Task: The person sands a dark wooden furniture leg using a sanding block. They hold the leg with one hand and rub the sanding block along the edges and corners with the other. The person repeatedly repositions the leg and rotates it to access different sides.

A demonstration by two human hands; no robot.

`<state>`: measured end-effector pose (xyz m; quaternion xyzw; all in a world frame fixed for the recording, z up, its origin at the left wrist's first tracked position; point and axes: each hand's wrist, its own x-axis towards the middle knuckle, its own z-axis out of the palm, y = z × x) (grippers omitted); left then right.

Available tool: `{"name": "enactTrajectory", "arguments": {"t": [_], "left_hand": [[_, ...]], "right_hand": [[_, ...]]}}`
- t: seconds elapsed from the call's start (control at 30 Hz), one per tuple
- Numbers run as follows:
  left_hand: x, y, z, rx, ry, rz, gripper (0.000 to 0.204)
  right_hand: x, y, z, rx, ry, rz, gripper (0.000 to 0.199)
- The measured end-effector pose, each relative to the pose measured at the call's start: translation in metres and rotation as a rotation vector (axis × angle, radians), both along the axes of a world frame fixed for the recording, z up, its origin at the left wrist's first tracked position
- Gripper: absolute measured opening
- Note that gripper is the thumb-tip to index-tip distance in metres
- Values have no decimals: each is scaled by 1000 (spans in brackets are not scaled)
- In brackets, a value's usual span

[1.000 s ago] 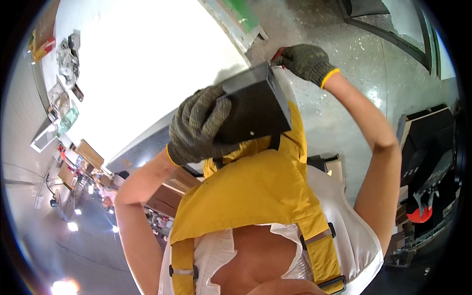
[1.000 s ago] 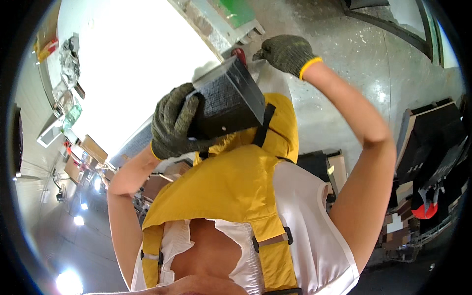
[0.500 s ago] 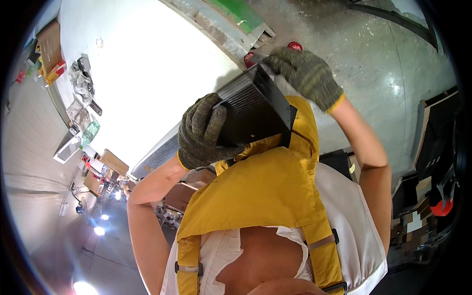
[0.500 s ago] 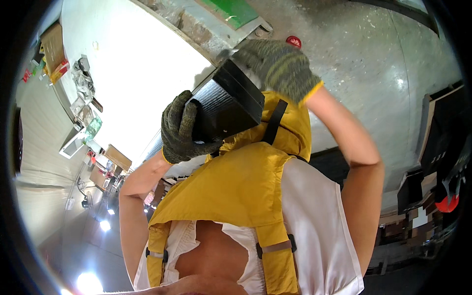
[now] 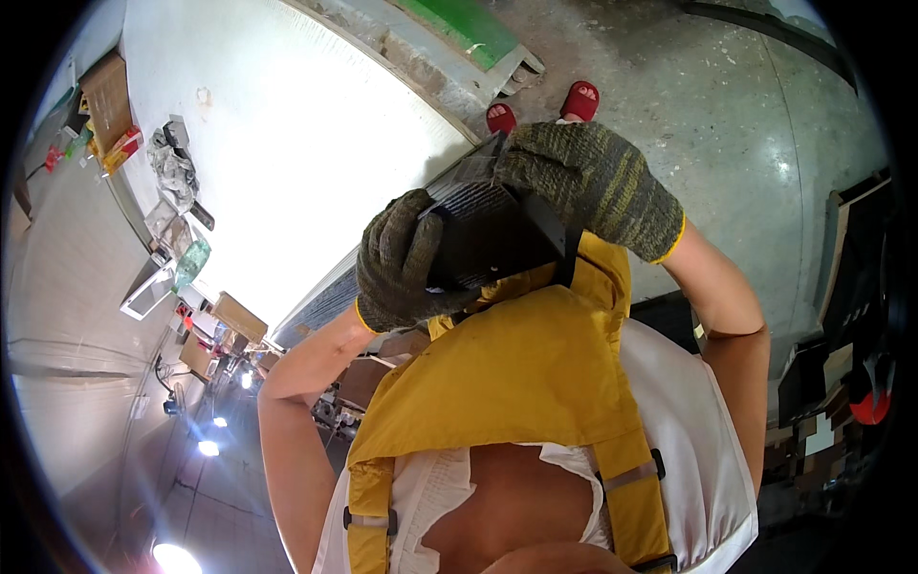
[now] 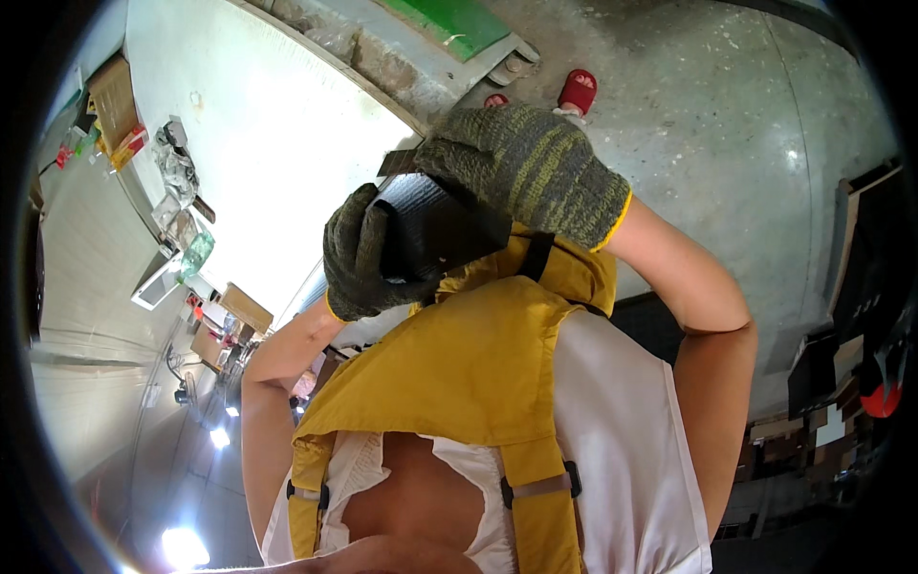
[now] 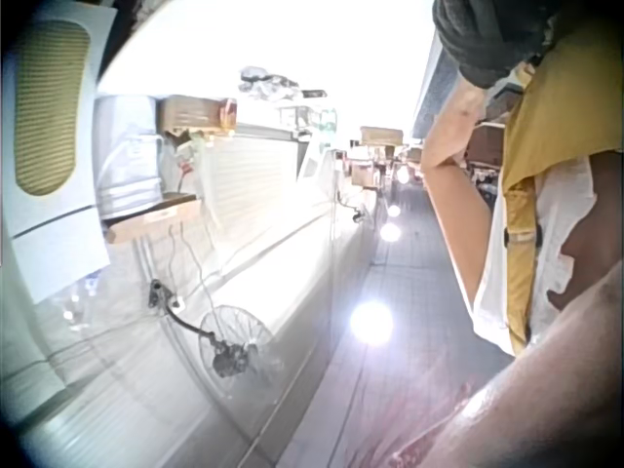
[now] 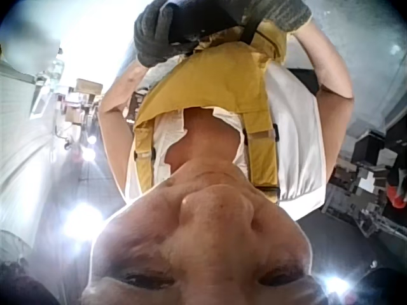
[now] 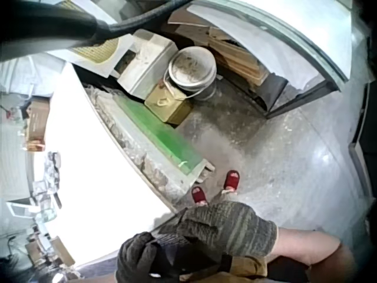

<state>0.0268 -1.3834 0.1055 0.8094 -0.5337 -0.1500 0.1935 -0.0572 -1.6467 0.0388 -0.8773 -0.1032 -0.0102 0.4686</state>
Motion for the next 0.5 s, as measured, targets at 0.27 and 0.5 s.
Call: {"name": "enactTrajectory", "arguments": {"t": [0.27,0.5], "left_hand": [[2,1,0,4,-6,-15,93],[3,-6,-3,-30,-79,-35,93]], "right_hand": [[-1,3,-12,-29,-79,-31,35],[-1,0,-55,-117,545,-256,27]]}}
